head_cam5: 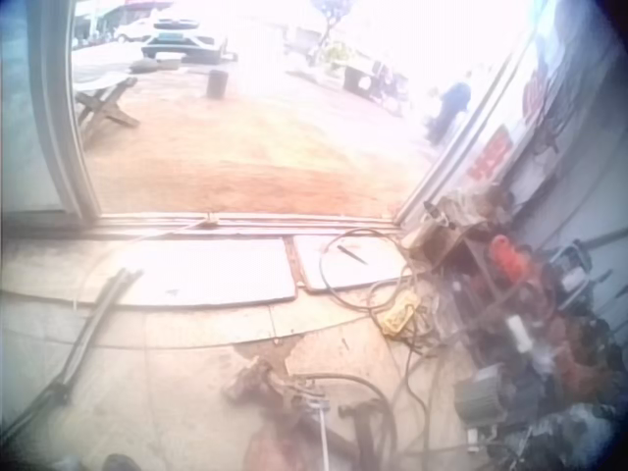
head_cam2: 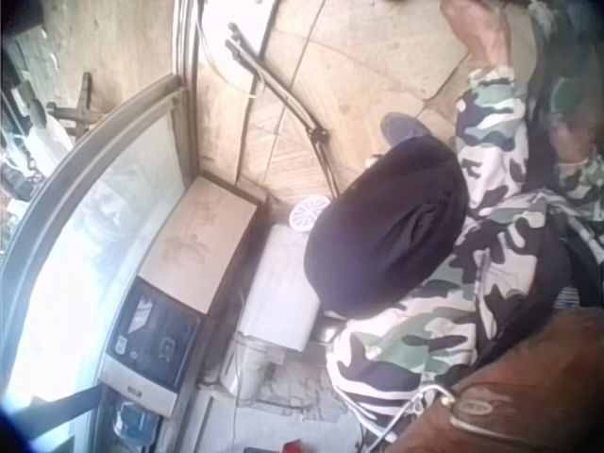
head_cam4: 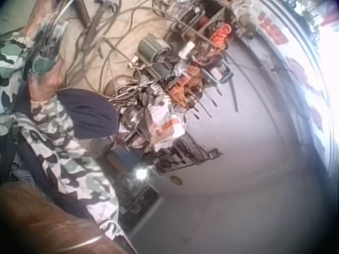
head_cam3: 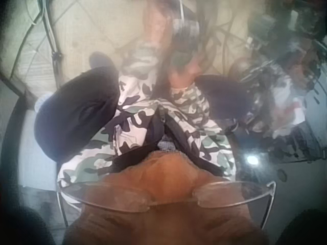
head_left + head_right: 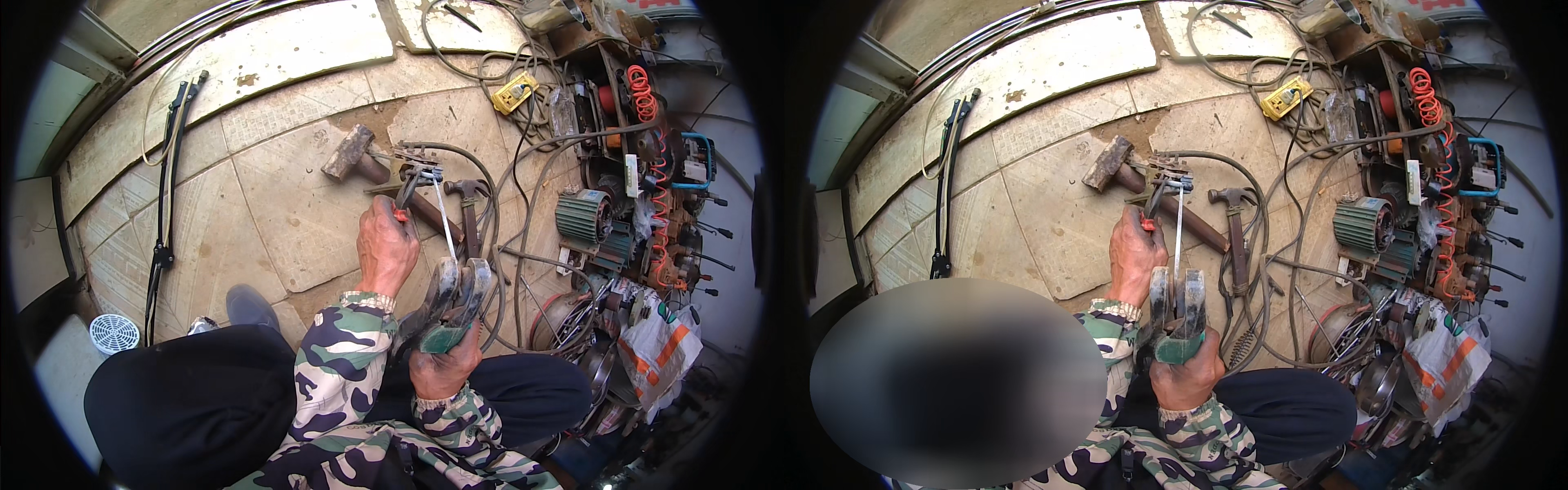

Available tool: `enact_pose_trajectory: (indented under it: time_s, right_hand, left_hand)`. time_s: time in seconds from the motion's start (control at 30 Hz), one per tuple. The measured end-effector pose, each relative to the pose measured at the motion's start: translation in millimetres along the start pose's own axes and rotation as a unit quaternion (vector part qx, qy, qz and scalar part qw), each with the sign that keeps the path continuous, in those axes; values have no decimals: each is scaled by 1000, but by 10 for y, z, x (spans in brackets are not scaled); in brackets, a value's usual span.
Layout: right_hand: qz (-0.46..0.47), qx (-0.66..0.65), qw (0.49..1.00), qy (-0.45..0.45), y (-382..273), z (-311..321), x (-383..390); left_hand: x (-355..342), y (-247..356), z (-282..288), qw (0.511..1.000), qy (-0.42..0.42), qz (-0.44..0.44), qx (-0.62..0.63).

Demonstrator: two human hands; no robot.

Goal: The person welds a metal piece clamped to a wooden block using a handheld welding torch, then uses pliers to trim the weld and inspect the joint.

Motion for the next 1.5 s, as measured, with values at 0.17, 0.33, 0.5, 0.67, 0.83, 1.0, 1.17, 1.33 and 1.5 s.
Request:
enact_pose_trajectory:
  time_s: [0.17,0.33,0.5,0.67,0.83,1.0,1.17,1.33,1.5]
  right_hand:
    - [-19,-16,1000,-8,-11,-8,-3]
    - [-12,-19,1000,-15,-23,11,-12]
    - [-8,-12,1000,-11,-50,-8,-22]
    - [-25,-11,999,-16,-63,16,-37]
    - [-27,-5,1000,-9,-23,-3,-25]
    - [-1,-6,1000,-20,12,-26,-10]
    - [-7,59,998,-33,131,-34,92]
    - [7,6,1000,11,77,54,98]
    - [25,1,999,29,-8,64,1]
  left_hand:
    - [-4,21,50,1000,8,-1,3]
    - [7,34,35,1000,8,-6,-1]
    - [-3,-3,37,1000,5,-1,1]
    - [2,6,25,1000,1,2,3]
    - [17,-5,26,998,-19,5,52]
    - [-1,-115,-31,997,-59,45,34]
    - [41,-251,-188,984,-21,-32,176]
    - [3,-43,13,999,12,-30,16]
    - [3,-27,57,1000,-2,1,9]
Point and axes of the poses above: each hand's wrist, its own x-axis away from the middle knuckle, its own z-axis out of the back of the hand, y = z × x, the point moved 7 cm from there along -x, towards the middle knuckle, and after that the axes turned 1 degree about x, right-handed, at the moved point
